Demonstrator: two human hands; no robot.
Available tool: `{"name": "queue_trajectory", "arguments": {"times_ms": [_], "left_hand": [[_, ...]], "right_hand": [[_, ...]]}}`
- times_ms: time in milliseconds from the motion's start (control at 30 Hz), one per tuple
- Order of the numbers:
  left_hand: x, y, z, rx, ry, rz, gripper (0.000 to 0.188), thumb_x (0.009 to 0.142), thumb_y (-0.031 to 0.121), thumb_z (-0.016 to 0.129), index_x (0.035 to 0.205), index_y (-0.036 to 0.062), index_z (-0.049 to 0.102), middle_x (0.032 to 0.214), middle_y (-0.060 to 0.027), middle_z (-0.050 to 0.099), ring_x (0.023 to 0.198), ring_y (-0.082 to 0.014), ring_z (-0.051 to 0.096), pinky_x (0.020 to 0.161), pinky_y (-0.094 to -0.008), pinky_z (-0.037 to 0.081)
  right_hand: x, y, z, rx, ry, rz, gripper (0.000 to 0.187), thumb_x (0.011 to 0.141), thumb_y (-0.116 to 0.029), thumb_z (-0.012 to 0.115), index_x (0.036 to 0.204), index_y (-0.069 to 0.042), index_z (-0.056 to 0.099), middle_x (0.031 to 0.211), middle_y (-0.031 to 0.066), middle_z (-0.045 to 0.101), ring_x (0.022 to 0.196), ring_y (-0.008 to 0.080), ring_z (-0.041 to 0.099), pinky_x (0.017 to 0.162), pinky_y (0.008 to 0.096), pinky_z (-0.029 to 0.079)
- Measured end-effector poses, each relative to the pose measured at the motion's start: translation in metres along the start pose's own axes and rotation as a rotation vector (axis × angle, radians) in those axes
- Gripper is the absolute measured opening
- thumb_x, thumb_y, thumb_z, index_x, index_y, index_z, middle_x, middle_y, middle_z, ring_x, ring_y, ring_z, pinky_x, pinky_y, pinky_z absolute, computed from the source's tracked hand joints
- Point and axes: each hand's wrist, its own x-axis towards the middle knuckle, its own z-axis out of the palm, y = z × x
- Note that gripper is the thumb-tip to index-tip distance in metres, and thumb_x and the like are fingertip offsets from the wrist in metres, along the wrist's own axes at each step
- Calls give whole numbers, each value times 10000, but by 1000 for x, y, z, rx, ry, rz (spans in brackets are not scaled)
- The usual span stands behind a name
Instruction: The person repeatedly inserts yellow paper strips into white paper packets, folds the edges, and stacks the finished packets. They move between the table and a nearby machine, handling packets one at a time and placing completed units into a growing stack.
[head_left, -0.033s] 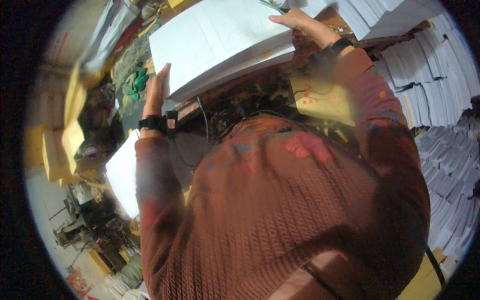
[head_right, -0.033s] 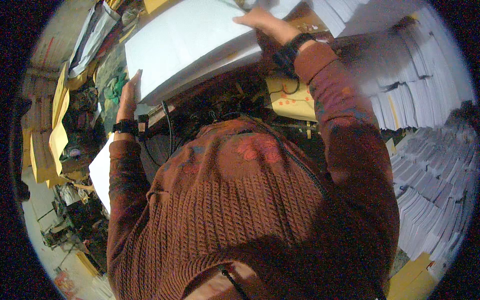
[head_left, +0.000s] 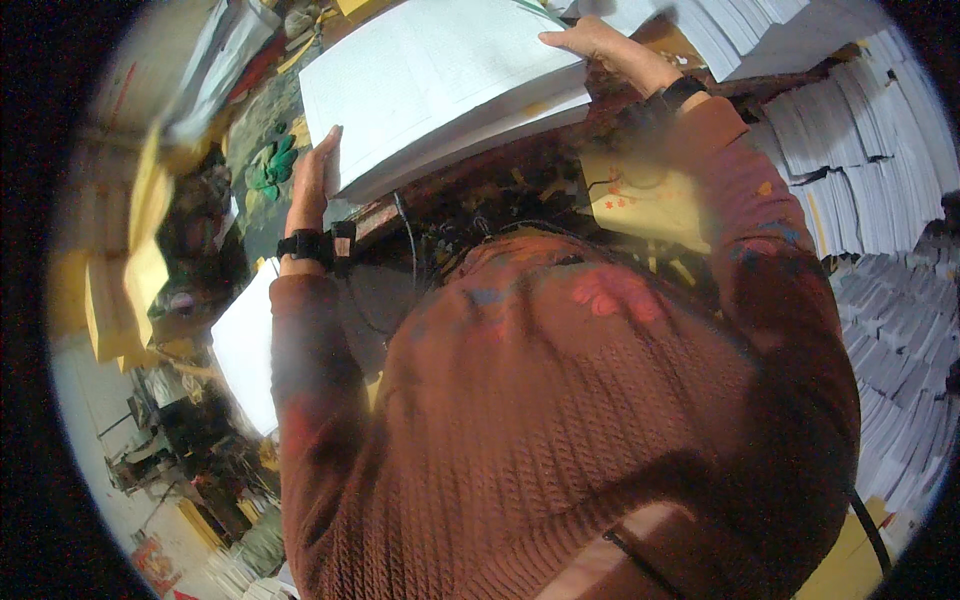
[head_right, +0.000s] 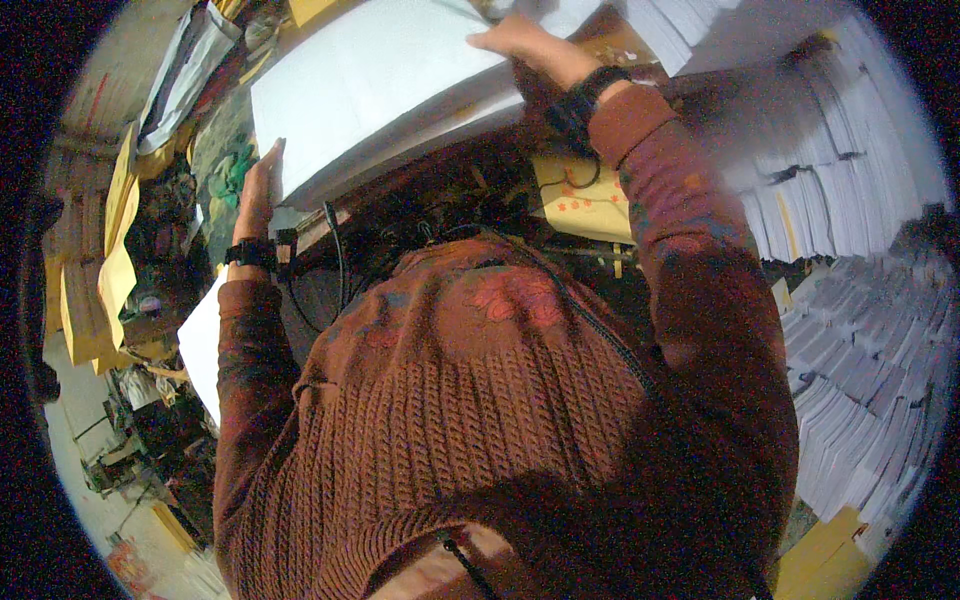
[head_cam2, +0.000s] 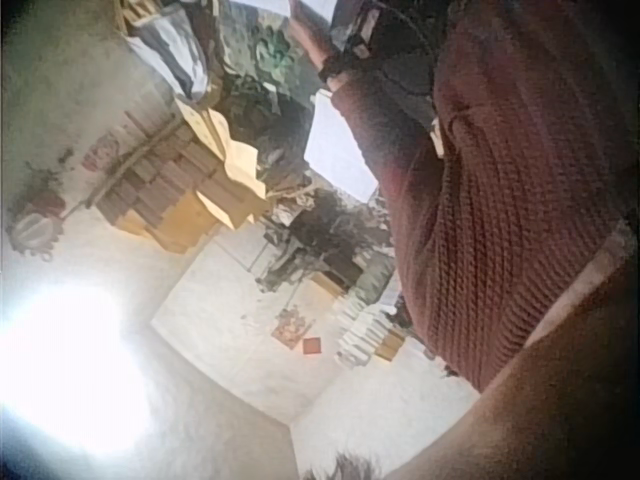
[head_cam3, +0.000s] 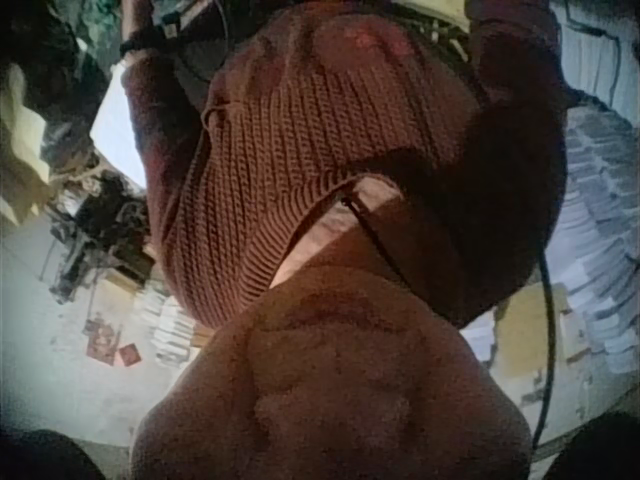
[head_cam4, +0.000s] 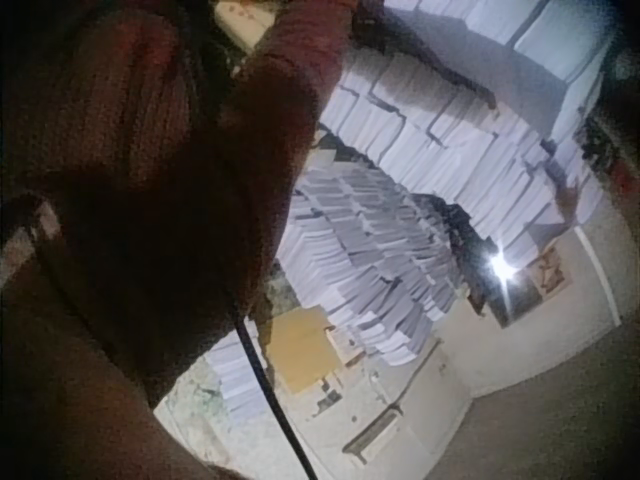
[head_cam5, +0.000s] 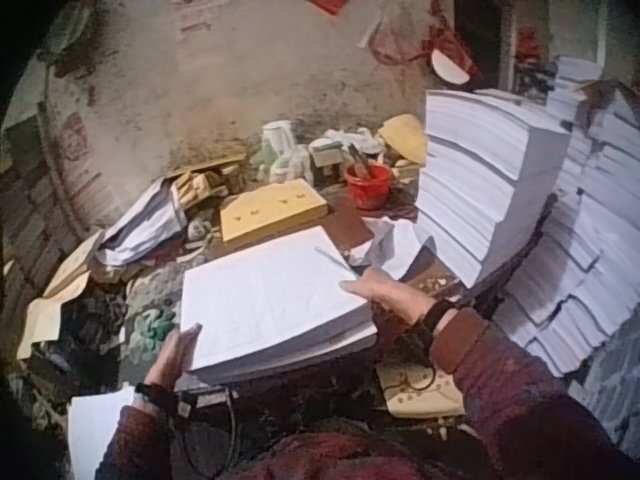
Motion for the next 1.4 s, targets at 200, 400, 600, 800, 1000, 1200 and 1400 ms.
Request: {"name": "queue_trajectory", "arguments": {"times_ms": [200, 400, 600, 800, 1000, 1200, 1400], "left_hand": [[-5, 8, 2, 11, -7, 2, 590, 769, 364, 679, 1124, -90, 552, 1087, -138, 585, 946, -202, 556, 817, -276, 401], [0, -4, -1, -46, -30, 31, 545, 789, 349, 661, 1129, -65, 559, 1096, -102, 582, 962, -186, 542, 822, -267, 395], [10, -15, -11, -136, -186, 25, 503, 887, 342, 515, 1243, -13, 497, 1218, -70, 530, 1071, -170, 507, 925, -273, 368], [0, -5, -5, -212, -105, -104, 451, 863, 345, 583, 1112, -31, 568, 1038, -56, 585, 919, -139, 531, 814, -217, 393], [-16, -1, 8, -183, -50, -85, 498, 882, 391, 541, 1120, -47, 543, 1048, -80, 580, 913, -172, 535, 813, -267, 402], [-34, 6, 16, -237, -58, -10, 551, 878, 453, 507, 1205, 10, 503, 1142, -89, 551, 968, -194, 531, 837, -306, 407], [-33, -3, 2, -146, -124, -145, 745, 835, 577, 484, 1390, 107, 323, 1448, -57, 281, 1333, -240, 234, 1004, -412, 311]], "right_hand": [[6, 8, -2, 100, -103, -82, 721, 645, -524, 714, 1043, 66, 595, 918, 163, 604, 733, 237, 559, 640, 347, 426], [-5, 21, 6, 438, -144, 296, 759, 638, -503, 730, 1216, -63, 511, 1252, 122, 458, 1154, 221, 377, 879, 383, 341], [-26, 18, 16, 493, -172, 191, 788, 629, -593, 677, 1209, -90, 496, 1060, 73, 534, 822, 139, 469, 578, 266, 310], [-35, 34, 28, 577, -116, 179, 706, 697, -547, 656, 1211, -85, 514, 1082, 108, 563, 916, 195, 554, 652, 284, 443], [-8, 66, 26, 433, -249, 229, 825, 717, -609, 590, 1287, -28, 452, 1251, 156, 500, 1091, 263, 478, 871, 391, 387], [-6, 66, 15, 265, 51, 298, 767, 784, -544, 562, 1191, 99, 463, 1091, 190, 563, 955, 233, 527, 809, 386, 410], [-89, 14, 16, -677, 64, -45, 321, 801, -241, 566, 980, 22, 608, 991, 224, 600, 994, 353, 570, 842, 427, 451]]}}
